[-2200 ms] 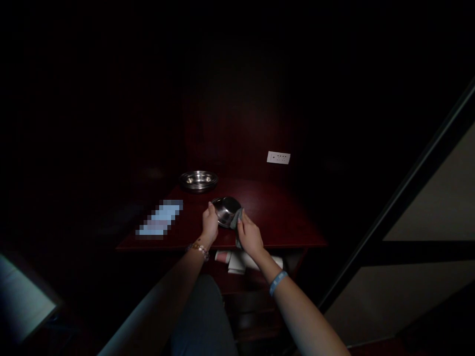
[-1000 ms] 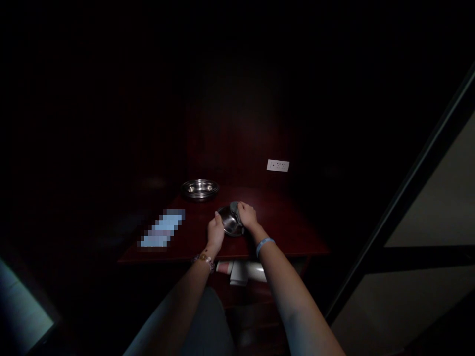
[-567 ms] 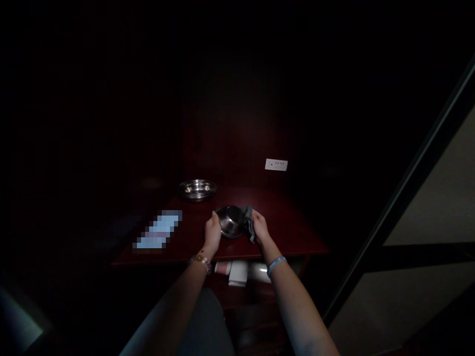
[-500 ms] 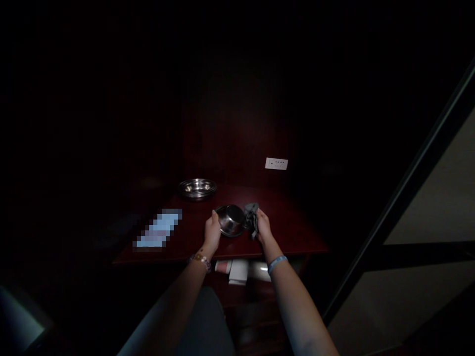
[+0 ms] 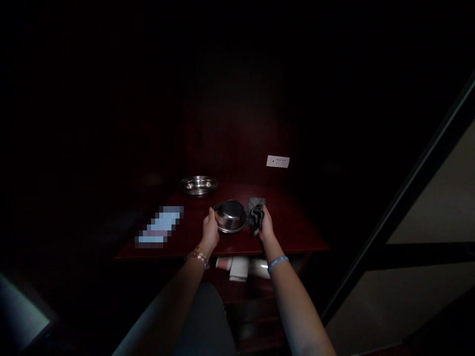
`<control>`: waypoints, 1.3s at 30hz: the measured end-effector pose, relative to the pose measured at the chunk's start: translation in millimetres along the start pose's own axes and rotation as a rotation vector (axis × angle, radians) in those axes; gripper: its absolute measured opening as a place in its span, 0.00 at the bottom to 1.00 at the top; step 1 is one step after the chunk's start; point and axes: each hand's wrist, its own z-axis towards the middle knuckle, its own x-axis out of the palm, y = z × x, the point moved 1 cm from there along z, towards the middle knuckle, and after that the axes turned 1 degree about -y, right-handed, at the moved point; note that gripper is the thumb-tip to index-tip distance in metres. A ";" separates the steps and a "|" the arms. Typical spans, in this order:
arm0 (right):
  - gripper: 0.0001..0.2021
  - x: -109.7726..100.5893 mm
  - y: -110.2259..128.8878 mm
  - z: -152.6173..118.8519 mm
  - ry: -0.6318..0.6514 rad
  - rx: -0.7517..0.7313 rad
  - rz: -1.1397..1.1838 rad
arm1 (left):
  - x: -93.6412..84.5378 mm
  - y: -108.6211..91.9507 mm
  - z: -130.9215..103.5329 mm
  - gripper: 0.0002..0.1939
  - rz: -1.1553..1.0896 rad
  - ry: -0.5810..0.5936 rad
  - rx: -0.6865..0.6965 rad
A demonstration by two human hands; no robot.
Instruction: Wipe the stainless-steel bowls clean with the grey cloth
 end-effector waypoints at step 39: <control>0.22 9.7 -5.9 -8.7 0.182 0.041 -0.355 | 5.9 0.5 -1.2 0.29 0.001 0.058 -0.012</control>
